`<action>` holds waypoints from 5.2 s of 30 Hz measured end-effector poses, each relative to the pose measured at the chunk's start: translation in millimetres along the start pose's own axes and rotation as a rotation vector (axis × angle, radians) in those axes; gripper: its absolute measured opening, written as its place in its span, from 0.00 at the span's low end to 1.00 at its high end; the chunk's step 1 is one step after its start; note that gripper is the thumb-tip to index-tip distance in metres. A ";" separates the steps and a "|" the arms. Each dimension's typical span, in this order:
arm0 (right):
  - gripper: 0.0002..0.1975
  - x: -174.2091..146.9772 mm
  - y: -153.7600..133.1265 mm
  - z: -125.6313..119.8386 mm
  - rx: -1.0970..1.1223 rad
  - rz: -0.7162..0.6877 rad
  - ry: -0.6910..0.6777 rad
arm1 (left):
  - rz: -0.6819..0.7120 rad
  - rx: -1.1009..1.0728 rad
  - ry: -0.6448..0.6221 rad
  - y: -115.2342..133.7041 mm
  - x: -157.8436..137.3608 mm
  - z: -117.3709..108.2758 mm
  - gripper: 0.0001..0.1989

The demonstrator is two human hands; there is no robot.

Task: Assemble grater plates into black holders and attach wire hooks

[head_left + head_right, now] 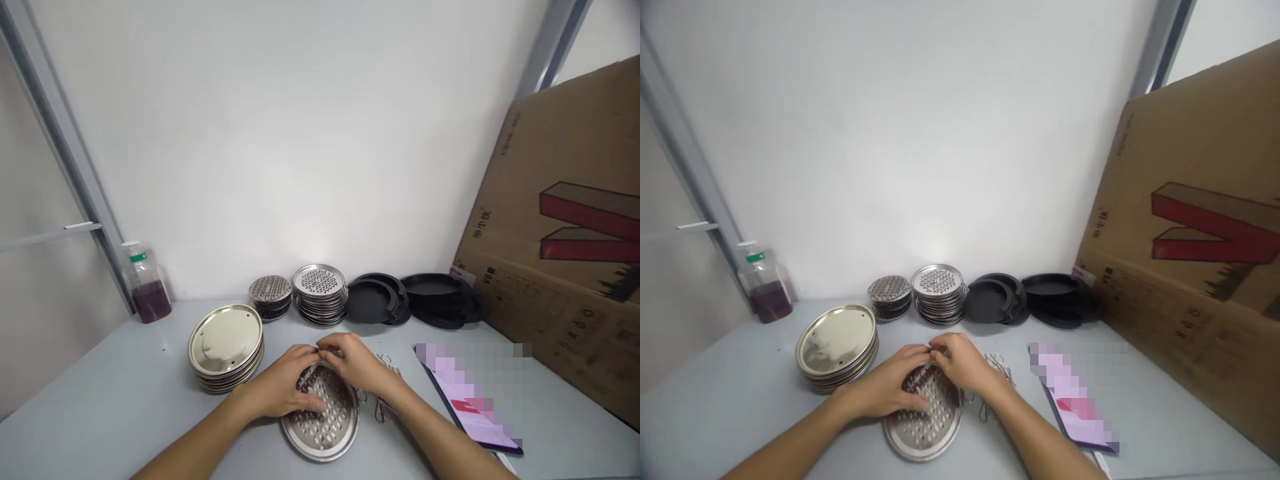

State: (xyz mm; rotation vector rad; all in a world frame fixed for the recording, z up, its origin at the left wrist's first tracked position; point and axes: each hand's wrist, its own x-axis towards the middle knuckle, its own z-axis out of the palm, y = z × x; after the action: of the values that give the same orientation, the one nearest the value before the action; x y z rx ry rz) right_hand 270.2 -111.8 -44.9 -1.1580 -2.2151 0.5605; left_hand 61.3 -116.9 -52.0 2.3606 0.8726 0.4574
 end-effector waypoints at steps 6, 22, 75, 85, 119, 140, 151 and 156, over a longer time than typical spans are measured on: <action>0.12 -15.6 -8.0 5.8 -0.004 -0.085 -0.056 | -0.007 -0.053 0.047 1.3 -5.8 7.3 0.27; 0.10 -15.7 -6.2 5.1 0.006 -0.099 -0.074 | -0.026 -0.048 0.061 2.3 -6.7 7.7 0.29; 0.18 -14.5 18.4 -43.8 0.493 0.156 0.670 | -0.169 -0.166 0.431 -0.1 -14.2 -0.3 0.31; 0.18 -45.4 29.6 -39.1 0.759 0.269 0.236 | 0.045 -0.024 0.765 5.3 -22.4 -27.0 0.14; 0.43 -73.5 16.4 -21.3 0.312 0.221 -0.024 | -0.364 -0.383 0.302 4.0 -55.4 2.1 0.47; 0.50 -75.1 11.5 -20.0 -0.006 0.175 -0.133 | -0.352 -0.254 0.129 -1.4 -64.0 -1.0 0.46; 0.53 -76.1 15.5 -19.8 -0.029 0.124 -0.151 | -0.274 -0.078 0.146 2.8 -70.1 -3.5 0.53; 0.52 -75.1 10.9 -18.5 -0.009 0.095 -0.153 | -0.207 -0.001 0.134 9.5 -66.3 2.1 0.48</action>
State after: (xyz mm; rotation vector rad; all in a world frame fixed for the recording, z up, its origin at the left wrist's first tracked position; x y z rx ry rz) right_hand 323.5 -167.1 -59.5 -1.2684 -2.3010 0.7000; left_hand 18.6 -168.4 -55.4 2.2284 1.1643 0.5338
